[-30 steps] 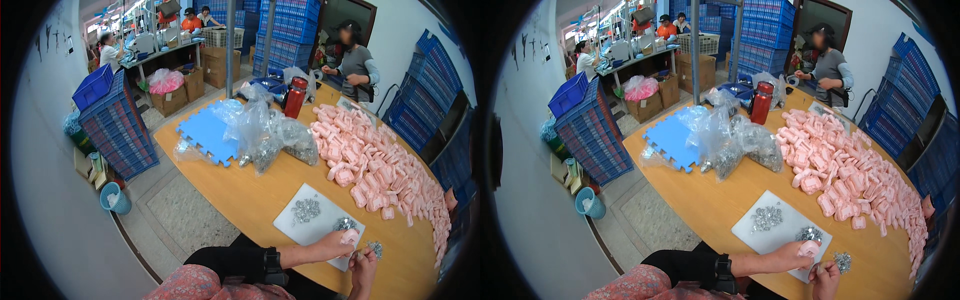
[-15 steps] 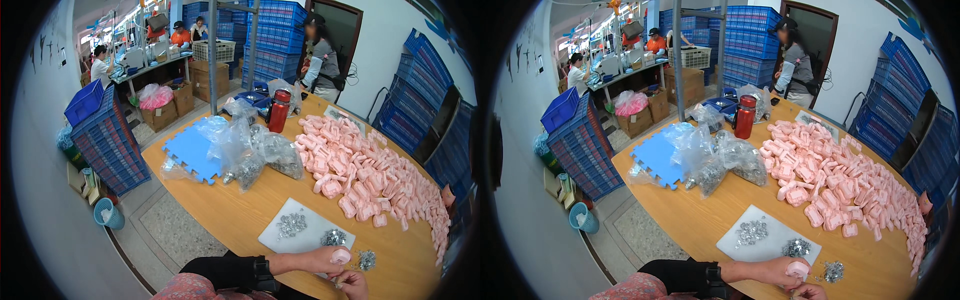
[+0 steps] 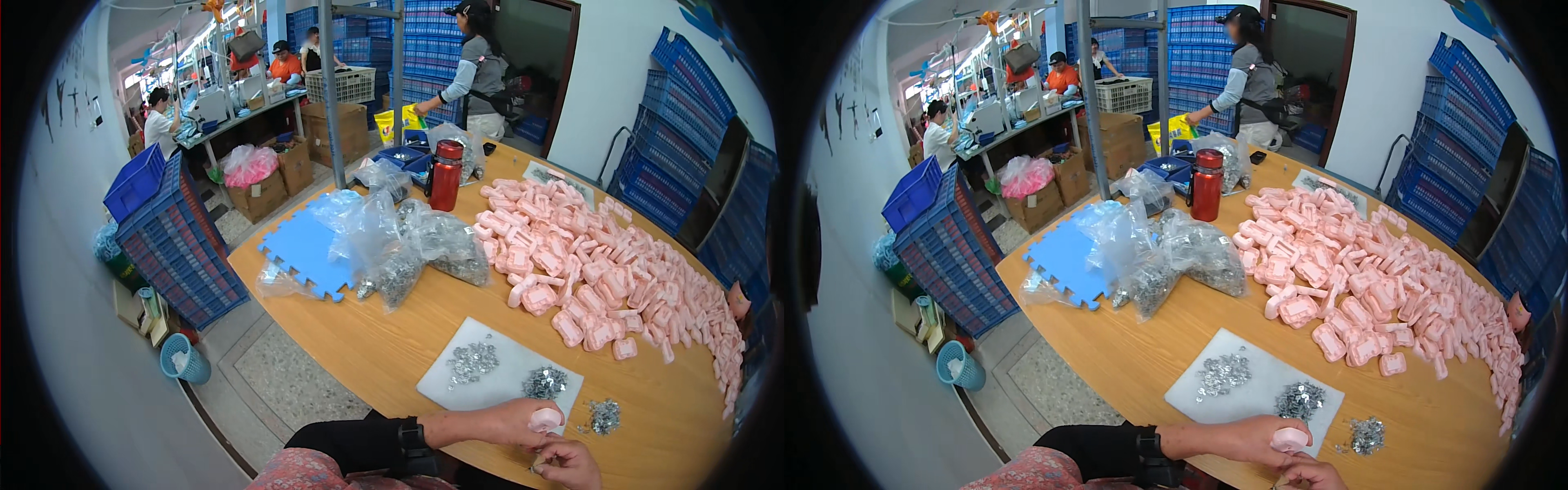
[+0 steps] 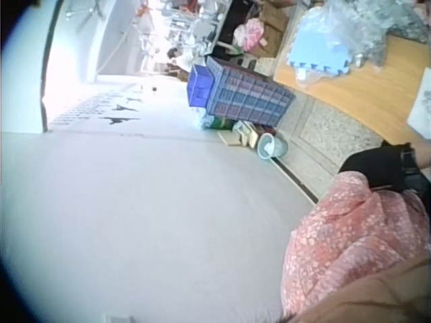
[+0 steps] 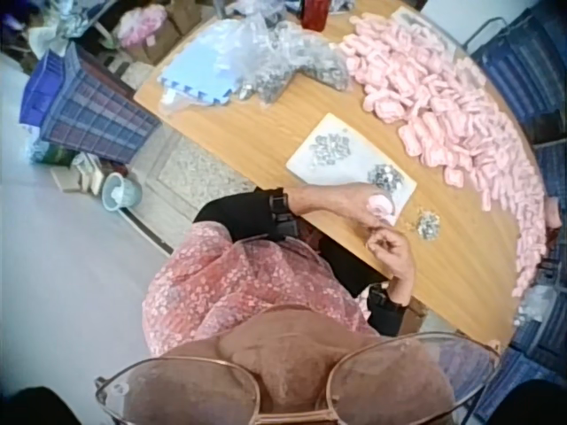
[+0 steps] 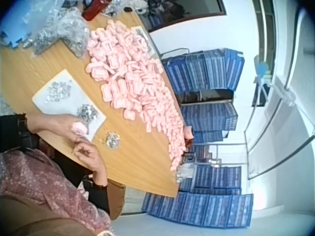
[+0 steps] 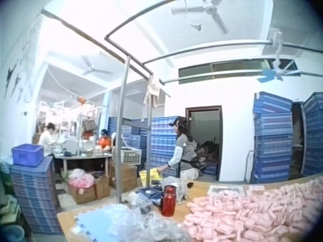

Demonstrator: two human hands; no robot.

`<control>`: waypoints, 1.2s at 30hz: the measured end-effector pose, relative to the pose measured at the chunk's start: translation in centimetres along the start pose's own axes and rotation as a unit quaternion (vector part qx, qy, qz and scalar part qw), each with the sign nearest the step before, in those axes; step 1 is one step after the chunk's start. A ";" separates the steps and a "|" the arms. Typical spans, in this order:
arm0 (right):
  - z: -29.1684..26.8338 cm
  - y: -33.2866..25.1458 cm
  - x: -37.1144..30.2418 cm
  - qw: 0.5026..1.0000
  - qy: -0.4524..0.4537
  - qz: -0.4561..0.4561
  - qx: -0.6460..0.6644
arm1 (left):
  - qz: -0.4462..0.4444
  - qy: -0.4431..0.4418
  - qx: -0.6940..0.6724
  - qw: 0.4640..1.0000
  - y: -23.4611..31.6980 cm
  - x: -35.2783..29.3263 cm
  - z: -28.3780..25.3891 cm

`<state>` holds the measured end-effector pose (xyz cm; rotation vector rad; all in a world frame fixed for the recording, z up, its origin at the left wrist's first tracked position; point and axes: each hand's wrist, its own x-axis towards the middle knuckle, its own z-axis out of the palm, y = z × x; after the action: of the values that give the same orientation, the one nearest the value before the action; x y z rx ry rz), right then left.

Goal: The person uses a small metal tool to insert silver metal components into the slots of pink plastic casings. They handle the parts one at a time, picking up a casing, inserting the metal piece, and placing the finished unit on a pile on the table.

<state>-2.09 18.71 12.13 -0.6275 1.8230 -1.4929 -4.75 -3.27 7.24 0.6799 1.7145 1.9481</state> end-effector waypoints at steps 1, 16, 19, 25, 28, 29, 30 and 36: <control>0.1 -0.1 0.1 1.000 0.001 0.000 -0.002 | 0.014 0.001 0.007 1.000 -0.3 0.1 0.1; 1.3 -2.8 0.6 0.995 -0.034 0.013 -0.096 | 0.028 0.045 0.118 0.992 1.1 -1.4 0.5; 1.5 -2.6 0.5 0.993 -0.030 -0.024 -0.109 | 0.029 0.068 0.154 0.985 2.1 -1.9 0.5; 2.4 -4.2 0.1 0.989 -0.029 -0.011 -0.142 | 0.085 0.030 0.075 0.993 1.5 -2.3 0.6; 2.7 -4.8 0.0 0.989 -0.040 0.006 -0.141 | 0.085 -0.012 0.014 0.996 1.2 -2.2 0.8; 2.8 -5.2 0.0 0.988 -0.043 0.006 -0.150 | 0.081 -0.022 0.011 0.996 1.2 -2.3 0.9; 3.0 -5.6 -0.1 0.986 -0.045 0.005 -0.159 | 0.078 -0.032 0.008 0.996 1.2 -2.3 0.9; 3.8 -5.8 0.1 0.979 -0.070 -0.019 -0.189 | 0.062 -0.028 0.009 0.998 1.2 -2.6 1.1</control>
<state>0.41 14.96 17.36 -0.9296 2.0068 -1.0979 -2.11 -4.23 8.39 0.8568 1.6954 1.9783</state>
